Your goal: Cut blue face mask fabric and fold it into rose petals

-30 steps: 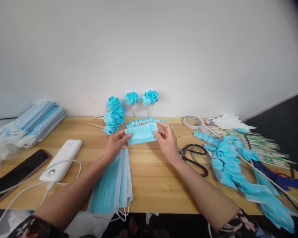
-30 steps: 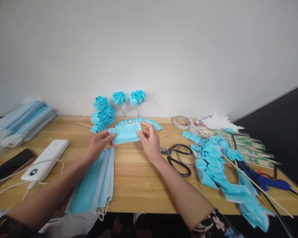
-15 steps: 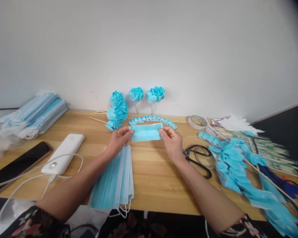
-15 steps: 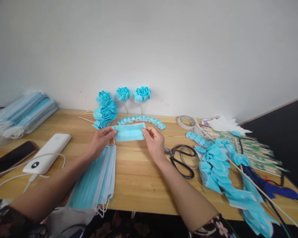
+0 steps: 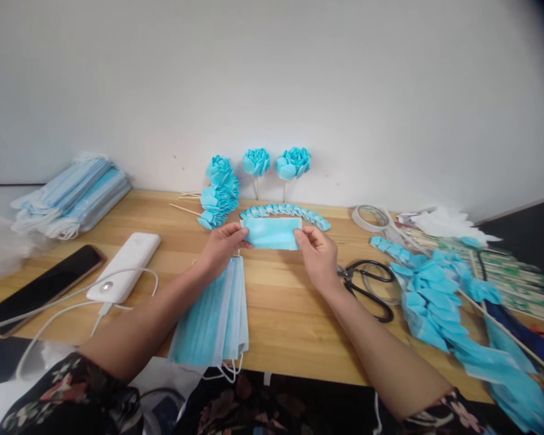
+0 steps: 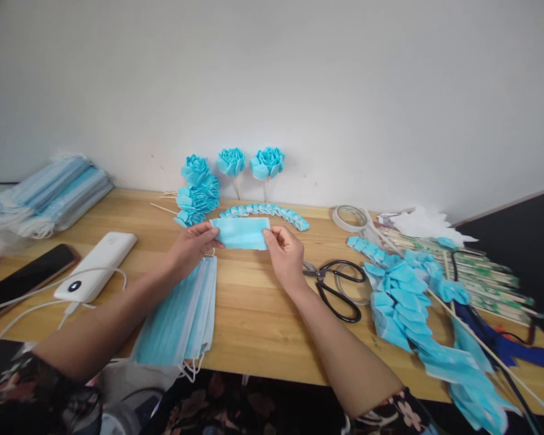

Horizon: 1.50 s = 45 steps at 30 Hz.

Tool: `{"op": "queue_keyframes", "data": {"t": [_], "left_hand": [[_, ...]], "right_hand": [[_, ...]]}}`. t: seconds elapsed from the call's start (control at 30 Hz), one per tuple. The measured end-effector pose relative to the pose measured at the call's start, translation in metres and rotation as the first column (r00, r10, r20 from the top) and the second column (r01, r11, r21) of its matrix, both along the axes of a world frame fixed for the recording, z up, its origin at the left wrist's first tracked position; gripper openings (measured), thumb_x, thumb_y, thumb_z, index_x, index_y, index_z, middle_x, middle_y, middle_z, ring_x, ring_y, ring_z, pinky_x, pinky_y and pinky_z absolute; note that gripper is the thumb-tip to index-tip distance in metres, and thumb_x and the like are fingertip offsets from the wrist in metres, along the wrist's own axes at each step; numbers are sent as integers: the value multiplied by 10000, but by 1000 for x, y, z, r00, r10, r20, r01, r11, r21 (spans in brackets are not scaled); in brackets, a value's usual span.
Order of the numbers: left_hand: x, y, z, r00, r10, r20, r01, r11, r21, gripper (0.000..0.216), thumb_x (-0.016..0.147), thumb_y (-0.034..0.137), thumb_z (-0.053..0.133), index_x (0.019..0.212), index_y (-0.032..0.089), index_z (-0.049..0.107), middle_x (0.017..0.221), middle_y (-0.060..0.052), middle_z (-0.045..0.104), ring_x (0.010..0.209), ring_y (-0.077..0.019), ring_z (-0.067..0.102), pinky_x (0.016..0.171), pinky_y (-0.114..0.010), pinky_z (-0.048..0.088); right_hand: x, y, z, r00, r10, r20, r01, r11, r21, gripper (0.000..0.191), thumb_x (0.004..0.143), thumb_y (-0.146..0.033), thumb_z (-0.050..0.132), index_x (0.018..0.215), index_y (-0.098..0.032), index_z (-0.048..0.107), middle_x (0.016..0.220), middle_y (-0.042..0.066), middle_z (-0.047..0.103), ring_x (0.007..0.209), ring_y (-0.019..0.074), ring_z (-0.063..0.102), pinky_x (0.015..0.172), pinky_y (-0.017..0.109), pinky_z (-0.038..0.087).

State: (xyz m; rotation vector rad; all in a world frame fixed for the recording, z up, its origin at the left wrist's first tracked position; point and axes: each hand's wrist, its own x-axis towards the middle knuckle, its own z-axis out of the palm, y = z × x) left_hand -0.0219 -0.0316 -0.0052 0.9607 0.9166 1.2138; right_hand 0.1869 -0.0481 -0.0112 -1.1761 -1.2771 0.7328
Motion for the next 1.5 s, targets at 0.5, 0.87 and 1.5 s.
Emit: {"op": "queue_keyframes", "data": {"t": [0.5,0.87,1.5], "left_hand": [[-3,0,5,999,-8,36,8,1000,11,368,642,435,819,659,138,602,621,14,605,554,-93,586,570,-213,493],[0,-2,-3,993,-47,-112,45,999,-23,425,668,517,775,658,146,568,569,10,596,502,-86,553,517,-202,431],[3,0,-4,999,20,-35,-20,1000,-4,401,631,488,803,704,149,601,658,13,598,612,-103,587,621,-247,550]], "right_hand": [[1,11,-11,979,106,-175,-120,990,-73,230,798,-420,664,768,-193,654,644,-26,554,602,125,451,588,261,371],[10,15,-13,991,58,-120,-67,996,-66,247,783,-433,687,756,-189,661,632,-29,541,593,124,445,590,267,362],[8,15,-16,977,172,-129,-187,976,-115,248,802,-450,649,860,-210,671,735,-11,620,682,153,528,662,274,421]]}}
